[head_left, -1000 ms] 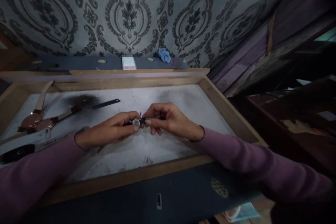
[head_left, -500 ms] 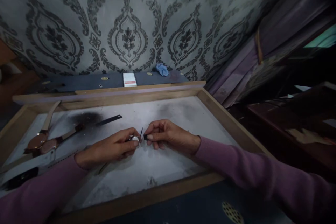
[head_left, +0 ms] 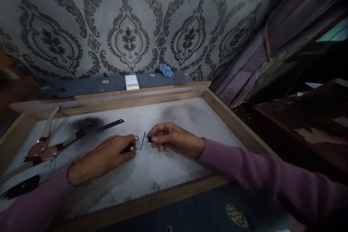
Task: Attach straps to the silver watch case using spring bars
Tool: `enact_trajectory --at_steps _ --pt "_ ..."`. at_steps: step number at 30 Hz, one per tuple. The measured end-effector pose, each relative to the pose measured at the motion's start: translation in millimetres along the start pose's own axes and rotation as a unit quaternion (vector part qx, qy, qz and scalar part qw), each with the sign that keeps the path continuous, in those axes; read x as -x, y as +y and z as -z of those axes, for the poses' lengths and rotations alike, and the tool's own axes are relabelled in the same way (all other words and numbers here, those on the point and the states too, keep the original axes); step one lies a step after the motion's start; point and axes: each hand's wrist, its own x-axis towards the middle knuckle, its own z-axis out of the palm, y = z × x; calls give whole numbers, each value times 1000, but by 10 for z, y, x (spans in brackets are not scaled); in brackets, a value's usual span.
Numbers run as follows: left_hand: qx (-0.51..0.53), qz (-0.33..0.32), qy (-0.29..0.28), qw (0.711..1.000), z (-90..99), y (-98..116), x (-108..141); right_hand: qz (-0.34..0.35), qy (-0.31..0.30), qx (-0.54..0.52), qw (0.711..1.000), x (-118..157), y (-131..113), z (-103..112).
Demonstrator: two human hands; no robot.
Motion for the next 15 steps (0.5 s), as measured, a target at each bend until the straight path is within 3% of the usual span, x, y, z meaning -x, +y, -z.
enact_trajectory --at_steps 6,11,15 --pt "-181 -24 16 983 18 -42 -8 -2 17 -22 1000 38 -13 17" --pt "-204 -26 10 979 57 -92 19 3 23 -44 999 63 -59 15" --pt "-227 -24 36 973 109 -8 94 17 40 -69 997 84 -130 14"
